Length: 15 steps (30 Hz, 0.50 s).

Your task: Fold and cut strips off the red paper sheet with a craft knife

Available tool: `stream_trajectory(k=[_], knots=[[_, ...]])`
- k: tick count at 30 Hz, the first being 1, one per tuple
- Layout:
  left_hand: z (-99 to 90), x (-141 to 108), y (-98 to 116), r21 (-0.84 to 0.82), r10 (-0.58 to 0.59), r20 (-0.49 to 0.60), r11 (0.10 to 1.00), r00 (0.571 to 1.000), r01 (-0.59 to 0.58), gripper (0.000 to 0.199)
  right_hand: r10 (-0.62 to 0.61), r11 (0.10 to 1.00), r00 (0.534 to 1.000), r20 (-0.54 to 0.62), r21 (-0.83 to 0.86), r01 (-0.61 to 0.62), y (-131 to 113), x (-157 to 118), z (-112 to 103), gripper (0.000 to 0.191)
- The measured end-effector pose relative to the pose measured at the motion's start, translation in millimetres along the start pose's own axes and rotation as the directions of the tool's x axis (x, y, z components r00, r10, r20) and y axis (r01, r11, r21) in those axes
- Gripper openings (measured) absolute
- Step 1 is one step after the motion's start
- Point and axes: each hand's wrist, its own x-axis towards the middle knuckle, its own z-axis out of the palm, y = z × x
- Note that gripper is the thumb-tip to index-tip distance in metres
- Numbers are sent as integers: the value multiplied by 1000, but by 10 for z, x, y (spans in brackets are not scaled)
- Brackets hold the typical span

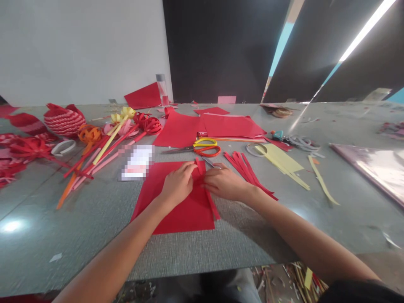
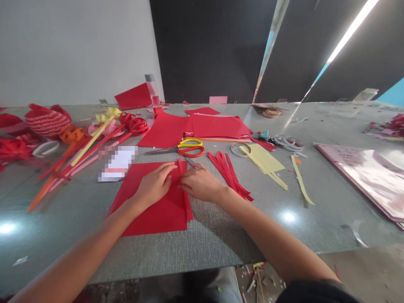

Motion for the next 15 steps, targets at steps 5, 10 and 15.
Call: stream_trajectory(k=[5, 10, 15], knots=[[14, -26, 18, 68, 66, 21, 995, 998, -67, 27, 6, 1000, 997, 71, 3, -7, -131, -167, -109, 21], [40, -35, 54, 130, 25, -3, 991, 1000, -24, 36, 16, 1000, 999, 45, -19, -15, -325, -617, -116, 24], [49, -21, 67, 180, 90, 26, 979, 996, -93, 27, 80, 996, 997, -14, -25, -81, -455, -1109, -170, 25]])
